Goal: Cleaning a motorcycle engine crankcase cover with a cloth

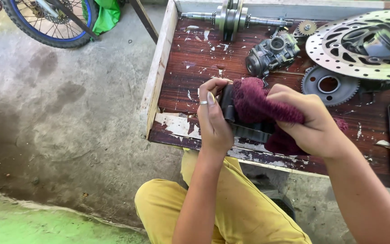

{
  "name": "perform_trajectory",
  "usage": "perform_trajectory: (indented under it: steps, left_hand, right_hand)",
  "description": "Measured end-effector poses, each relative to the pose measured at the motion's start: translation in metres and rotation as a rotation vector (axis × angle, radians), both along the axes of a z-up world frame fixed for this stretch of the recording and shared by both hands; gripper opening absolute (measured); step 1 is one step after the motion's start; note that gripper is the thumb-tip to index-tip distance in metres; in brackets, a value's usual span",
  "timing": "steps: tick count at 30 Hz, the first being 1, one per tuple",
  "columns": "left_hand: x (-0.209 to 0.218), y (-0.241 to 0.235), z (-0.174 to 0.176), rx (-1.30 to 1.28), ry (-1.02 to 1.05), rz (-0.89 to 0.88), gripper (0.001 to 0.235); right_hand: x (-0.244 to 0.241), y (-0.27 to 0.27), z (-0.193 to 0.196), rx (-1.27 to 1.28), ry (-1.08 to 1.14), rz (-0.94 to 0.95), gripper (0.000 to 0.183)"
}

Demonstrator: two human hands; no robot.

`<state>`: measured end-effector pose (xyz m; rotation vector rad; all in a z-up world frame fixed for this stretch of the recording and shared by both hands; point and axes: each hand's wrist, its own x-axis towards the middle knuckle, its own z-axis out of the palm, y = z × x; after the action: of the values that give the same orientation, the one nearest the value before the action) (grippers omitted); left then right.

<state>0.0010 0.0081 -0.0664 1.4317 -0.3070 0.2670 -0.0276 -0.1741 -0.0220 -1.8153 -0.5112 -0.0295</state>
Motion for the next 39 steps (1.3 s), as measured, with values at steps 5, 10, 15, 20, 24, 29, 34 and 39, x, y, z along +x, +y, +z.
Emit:
perform_trajectory:
  steps: [5, 10, 15, 20, 24, 29, 34, 39]
  left_hand:
    - [0.001, 0.0, -0.004, -0.018, -0.036, 0.004, 0.038]
    - [0.002, 0.002, 0.001, -0.001, -0.071, 0.043, 0.037]
    - [0.001, 0.005, 0.001, -0.014, -0.015, 0.04, 0.033]
    - [0.0, 0.0, 0.001, 0.049, -0.091, 0.088, 0.033]
    - [0.0, 0.003, 0.007, 0.058, -0.062, 0.057, 0.029]
    - [0.004, 0.002, -0.001, 0.051, -0.028, 0.048, 0.03]
    - [0.004, 0.001, -0.006, 0.022, -0.018, 0.067, 0.033]
    - [0.008, -0.001, -0.01, 0.033, -0.004, 0.059, 0.036]
  right_hand:
    - [0.005, -0.008, -0.01, -0.12, -0.064, 0.088, 0.033]
    - [0.0, -0.002, -0.011, -0.399, -0.246, 0.03, 0.052]
    - [-0.027, 0.01, 0.002, -0.815, -0.589, -0.066, 0.056]
    - [-0.035, -0.049, -0.054, -0.095, 0.04, -0.26, 0.046]
    - [-0.041, -0.065, -0.064, 0.524, 0.319, -0.423, 0.039]
    - [-0.069, 0.001, -0.03, -0.297, -0.019, -0.166, 0.055]
    - [-0.082, 0.057, -0.015, -0.717, -0.239, -0.197, 0.044]
    - [-0.082, 0.067, -0.032, -0.808, -0.24, -0.228, 0.045]
